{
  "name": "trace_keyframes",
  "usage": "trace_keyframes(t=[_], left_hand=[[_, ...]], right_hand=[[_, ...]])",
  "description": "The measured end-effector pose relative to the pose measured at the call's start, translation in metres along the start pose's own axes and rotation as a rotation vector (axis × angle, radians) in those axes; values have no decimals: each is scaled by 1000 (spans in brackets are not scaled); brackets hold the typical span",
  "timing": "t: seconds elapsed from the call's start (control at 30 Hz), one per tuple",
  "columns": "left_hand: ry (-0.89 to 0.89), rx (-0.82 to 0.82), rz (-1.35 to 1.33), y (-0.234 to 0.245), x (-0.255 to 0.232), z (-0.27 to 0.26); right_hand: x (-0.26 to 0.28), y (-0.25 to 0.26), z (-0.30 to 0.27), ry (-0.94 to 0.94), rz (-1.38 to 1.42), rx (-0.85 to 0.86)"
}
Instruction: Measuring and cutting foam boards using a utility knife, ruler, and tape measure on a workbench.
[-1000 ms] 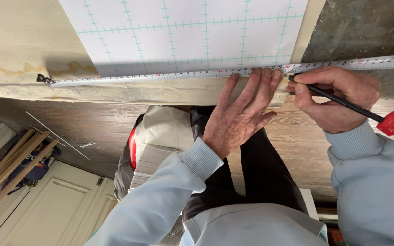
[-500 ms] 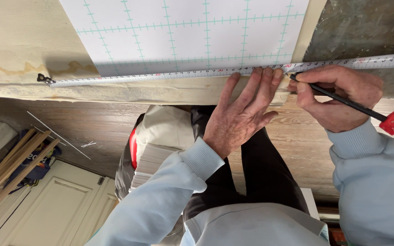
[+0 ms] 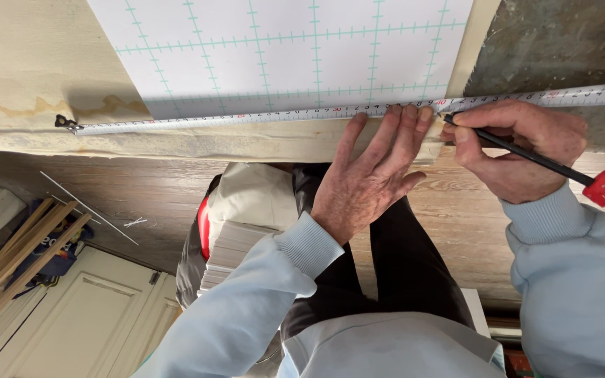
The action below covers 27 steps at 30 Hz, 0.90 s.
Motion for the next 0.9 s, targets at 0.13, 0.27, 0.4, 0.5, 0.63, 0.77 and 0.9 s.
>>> trace_keyframes(t=[0.13,0.27,0.4,0.5,0.63,0.77,0.9], left_hand=[[-5,-7,1,-1,-1,-1],[-2,-17,8,1,0,0],[0,-8,8,2,0,-1],[1,-10,12,3,0,0],[4,-14,24,6,1,0],[-1,-2,26,8,1,1],[-6,9,36,9,2,2]], right_hand=[[3,0,1,22,-28,-3],[4,0,1,46,-53,-1],[-15,0,-8,-8,6,22],[-3,0,0,-21,10,21],[6,0,4,-53,44,31],[6,1,1,-39,53,17],[-15,0,-6,-102,124,58]])
Point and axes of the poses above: each hand's wrist, its own z-axis towards the middle knuckle, its own y-axis out of the back of the hand, x = y × z, the point moved 7 cm from there along z, towards the middle knuckle, and after that the axes turned 14 degrees about -y, right-handed, at the moved point
